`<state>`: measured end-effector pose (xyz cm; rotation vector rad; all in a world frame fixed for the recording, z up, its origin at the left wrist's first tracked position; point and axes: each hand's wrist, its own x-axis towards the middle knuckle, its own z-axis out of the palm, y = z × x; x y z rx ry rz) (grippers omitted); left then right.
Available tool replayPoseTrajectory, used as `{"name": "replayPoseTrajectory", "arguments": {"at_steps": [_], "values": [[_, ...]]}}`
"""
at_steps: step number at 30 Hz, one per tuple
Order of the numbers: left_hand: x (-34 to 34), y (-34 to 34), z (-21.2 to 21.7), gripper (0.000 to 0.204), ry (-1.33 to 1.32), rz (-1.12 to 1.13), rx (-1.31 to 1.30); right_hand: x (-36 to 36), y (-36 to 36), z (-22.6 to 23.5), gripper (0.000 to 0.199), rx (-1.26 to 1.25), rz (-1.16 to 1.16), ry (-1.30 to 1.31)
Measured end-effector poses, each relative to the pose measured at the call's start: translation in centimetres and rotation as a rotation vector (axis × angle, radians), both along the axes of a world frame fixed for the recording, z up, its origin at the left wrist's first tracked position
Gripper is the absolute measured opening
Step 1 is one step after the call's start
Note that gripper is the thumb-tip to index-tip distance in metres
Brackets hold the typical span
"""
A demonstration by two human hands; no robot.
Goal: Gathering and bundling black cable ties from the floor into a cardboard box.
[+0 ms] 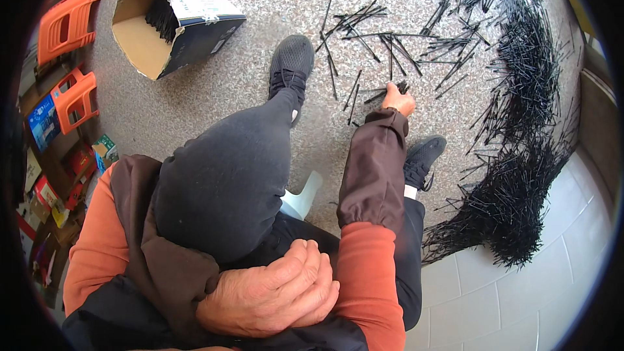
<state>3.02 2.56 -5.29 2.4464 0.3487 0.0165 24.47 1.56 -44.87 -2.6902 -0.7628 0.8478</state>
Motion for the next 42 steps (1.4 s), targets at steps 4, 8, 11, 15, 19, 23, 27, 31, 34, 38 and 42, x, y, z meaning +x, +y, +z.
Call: {"name": "replayPoseTrajectory", "arguments": {"at_steps": [4,8,11,15,19,23,27,31,34,38,42], "values": [[-0.1,0.3,0.0,0.037,-0.003,-0.01,-0.005,1.0,-0.8,1.6,0.046,-0.088,0.051,-0.01],[-0.4,0.1,0.0,0.037,-0.016,0.012,-0.019,1.3,-5.8,3.7,0.019,0.083,-0.529,0.447],[-0.1,0.0,0.1,0.036,-0.02,0.013,-0.009,1.1,-12.8,0.6,0.018,0.133,-0.647,0.325],[-0.4,-0.1,-0.1,0.035,-0.014,0.021,0.0,-1.1,-15.3,0.2,0.031,0.01,-0.856,0.391],[-0.3,0.1,0.2,0.034,-0.012,0.017,0.005,0.4,-14.5,-1.0,0.022,0.009,-0.94,0.342],[-0.4,-0.1,0.4,0.034,-0.005,0.024,0.013,2.1,-12.5,-3.1,0.024,0.024,-0.316,0.25],[-0.4,-1.2,-0.3,0.034,-0.013,0.021,0.015,-1.8,-6.5,3.8,0.036,-0.106,0.72,-0.018],[-0.3,-0.3,0.1,0.034,0.015,0.025,0.008,-2.8,-4.1,4.2,0.038,-0.029,1.477,0.03],[-0.4,-0.3,-0.1,0.034,-0.019,0.027,0.005,-1.6,-4.9,2.2,0.044,0.017,1.655,-0.041],[-0.6,-0.7,0.2,0.033,-0.002,0.064,-0.003,-1.8,-4.3,1.7,0.018,-0.131,1.714,-0.022],[-0.9,-0.5,-0.2,0.034,-0.015,0.08,0.018,-2.4,-3.0,3.4,0.024,-0.222,1.541,0.073]]}}
